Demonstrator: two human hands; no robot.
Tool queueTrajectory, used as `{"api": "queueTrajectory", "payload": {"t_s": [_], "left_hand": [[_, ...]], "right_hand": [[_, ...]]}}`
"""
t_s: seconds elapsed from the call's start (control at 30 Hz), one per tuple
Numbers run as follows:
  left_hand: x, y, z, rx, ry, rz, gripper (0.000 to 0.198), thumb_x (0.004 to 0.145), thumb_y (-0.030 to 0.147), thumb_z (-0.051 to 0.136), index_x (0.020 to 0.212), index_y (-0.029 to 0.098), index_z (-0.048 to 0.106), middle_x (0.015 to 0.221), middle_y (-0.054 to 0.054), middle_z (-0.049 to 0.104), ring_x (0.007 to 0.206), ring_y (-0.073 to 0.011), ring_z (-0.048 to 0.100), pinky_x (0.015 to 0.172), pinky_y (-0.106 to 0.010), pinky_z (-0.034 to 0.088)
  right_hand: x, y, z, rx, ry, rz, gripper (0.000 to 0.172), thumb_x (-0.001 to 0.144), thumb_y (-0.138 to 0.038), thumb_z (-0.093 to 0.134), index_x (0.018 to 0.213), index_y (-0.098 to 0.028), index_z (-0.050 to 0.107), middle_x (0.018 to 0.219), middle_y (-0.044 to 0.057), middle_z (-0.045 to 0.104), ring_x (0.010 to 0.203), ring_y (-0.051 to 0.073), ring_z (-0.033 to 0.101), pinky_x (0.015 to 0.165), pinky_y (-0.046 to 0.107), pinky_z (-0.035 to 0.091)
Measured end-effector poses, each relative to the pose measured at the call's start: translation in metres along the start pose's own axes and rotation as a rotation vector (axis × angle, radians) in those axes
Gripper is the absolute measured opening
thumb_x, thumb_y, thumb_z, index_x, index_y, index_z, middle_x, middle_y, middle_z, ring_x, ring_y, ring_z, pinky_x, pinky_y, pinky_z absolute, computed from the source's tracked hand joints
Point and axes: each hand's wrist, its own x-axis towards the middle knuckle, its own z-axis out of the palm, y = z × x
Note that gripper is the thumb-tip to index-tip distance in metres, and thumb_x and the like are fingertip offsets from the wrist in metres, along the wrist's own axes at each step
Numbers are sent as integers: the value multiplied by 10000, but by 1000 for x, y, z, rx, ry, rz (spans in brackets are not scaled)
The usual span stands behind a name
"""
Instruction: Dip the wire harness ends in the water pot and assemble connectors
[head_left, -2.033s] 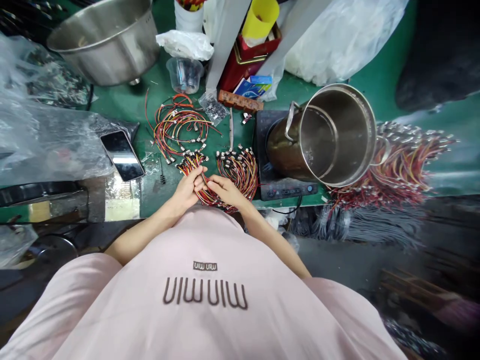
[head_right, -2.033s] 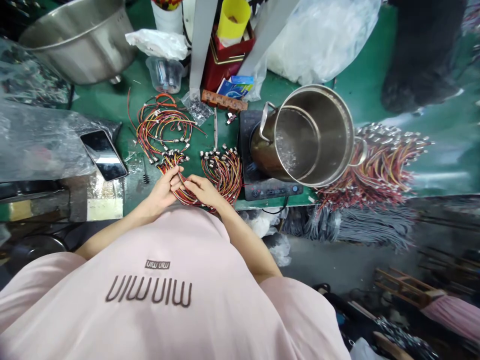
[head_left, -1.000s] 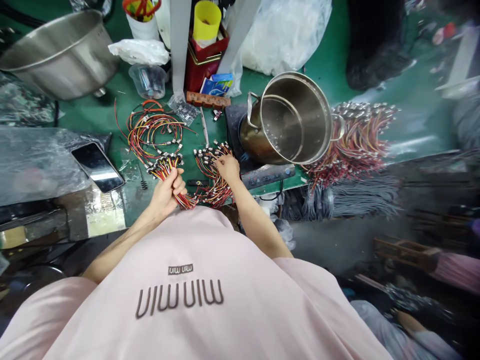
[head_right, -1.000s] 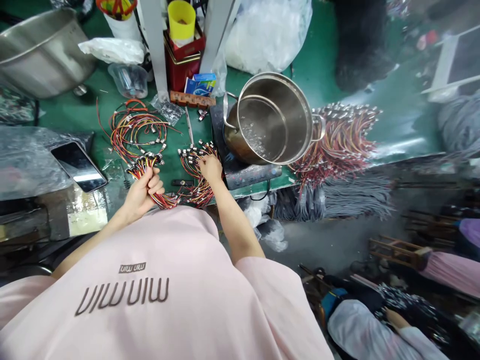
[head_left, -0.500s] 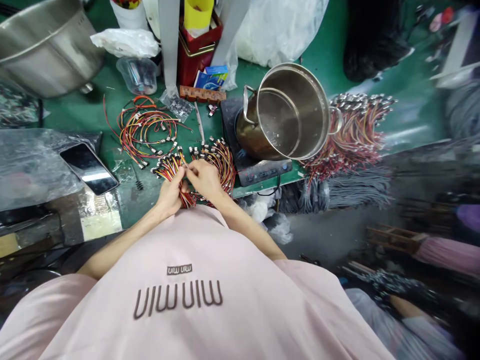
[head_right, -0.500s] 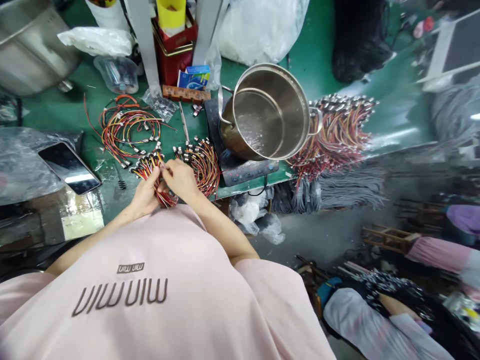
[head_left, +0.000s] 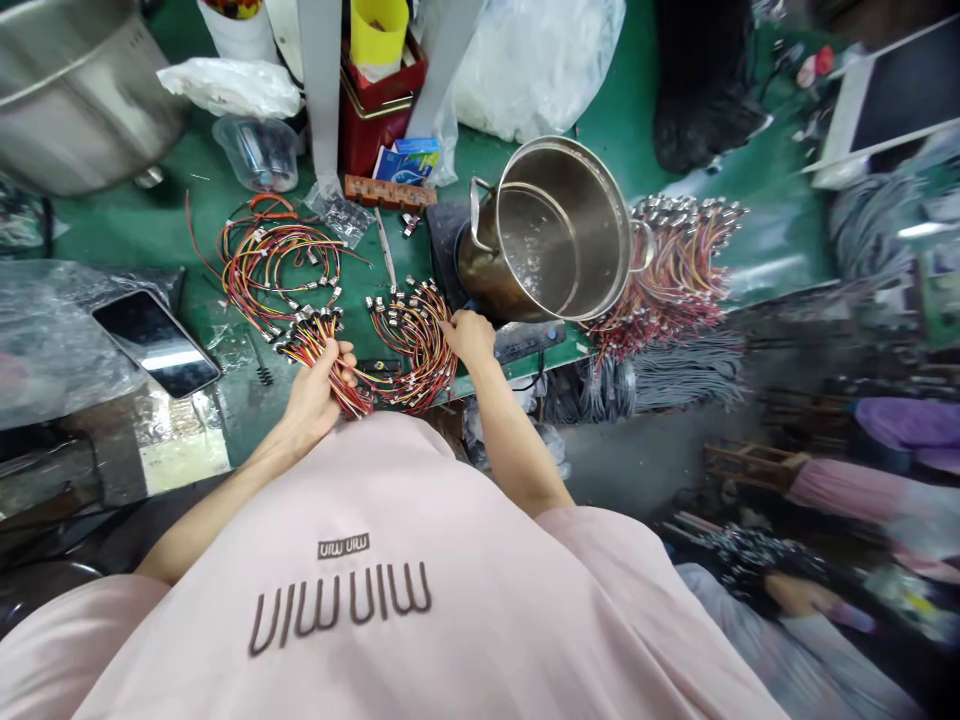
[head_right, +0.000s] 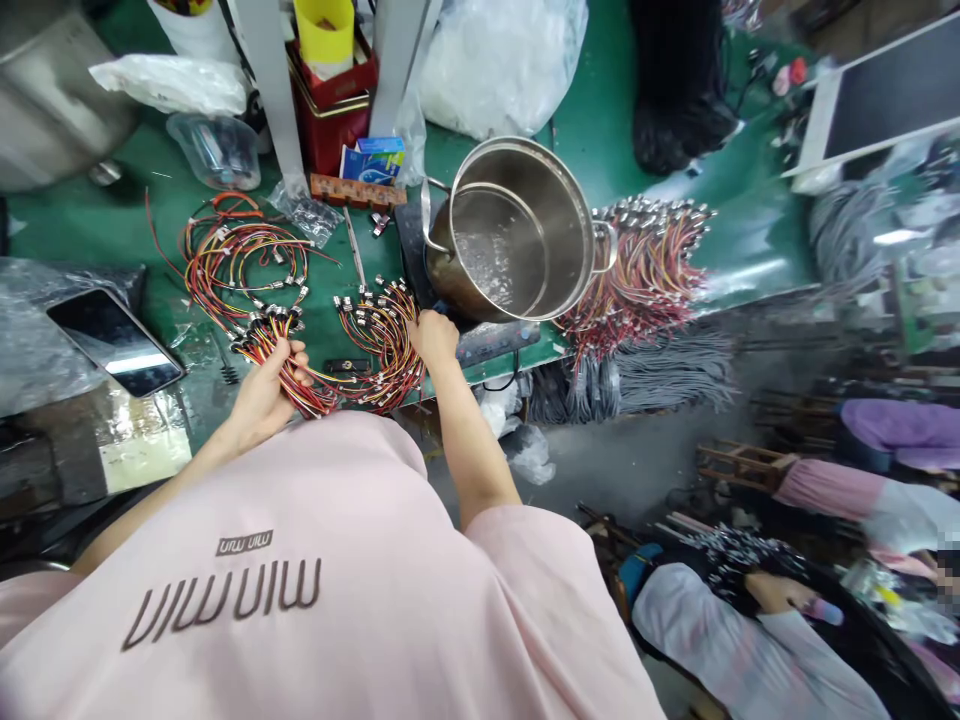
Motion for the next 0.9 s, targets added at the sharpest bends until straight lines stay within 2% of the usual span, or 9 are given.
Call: {"api": "queueTrajectory", "payload": {"t_s": [0.17, 0.37, 0.47, 0.6, 0.8, 0.9], "left_hand": [[-5, 2, 1, 24, -20, -38, 276, 813, 397, 716, 797, 137, 625, 555, 52, 518, 450, -51, 473, 466, -174, 405], [-5, 3, -1, 66, -14, 16, 298, 799, 424, 725, 776, 140, 635, 531, 45, 524, 452, -63, 478, 463, -185, 396], [-3, 2, -1, 47, -17, 34, 300, 793, 422, 731, 763, 139, 634, 525, 38, 530, 491, -79, 510, 487, -191, 412], [-3, 3, 0, 22, -44, 16, 290, 811, 412, 715, 763, 137, 635, 510, 37, 520, 545, -99, 555, 551, -207, 453], [-2, 2, -3, 12, -65, -1, 302, 796, 424, 726, 777, 137, 631, 516, 39, 520, 545, -105, 563, 557, -218, 455], [0, 1, -6, 7, -91, 3, 306, 792, 431, 728, 798, 140, 632, 526, 43, 520, 551, -105, 566, 567, -219, 463]], "right_hand": [[8, -5, 16, 6, -22, 48, 315, 902, -328, 570, 1016, -65, 701, 1042, 268, 694, 1008, 336, 664, 848, 402, 469], [15, -1, 22, 132, -18, 5, 193, 868, -272, 572, 902, -154, 721, 960, 128, 732, 907, 230, 671, 776, 301, 461], [19, 3, 22, 220, 2, -41, 218, 867, -308, 569, 905, -149, 713, 915, 69, 731, 835, 173, 649, 733, 255, 448], [22, 7, 27, 441, 52, -68, 259, 850, -338, 563, 826, -132, 719, 797, 45, 716, 729, 155, 614, 702, 255, 437], [24, 4, 28, 515, 160, -91, 327, 891, -319, 484, 953, -120, 737, 927, 82, 728, 855, 174, 637, 806, 272, 461], [26, -2, 24, 465, 201, -128, 328, 911, -302, 478, 982, -119, 742, 976, 106, 717, 910, 188, 630, 863, 282, 455]]}}
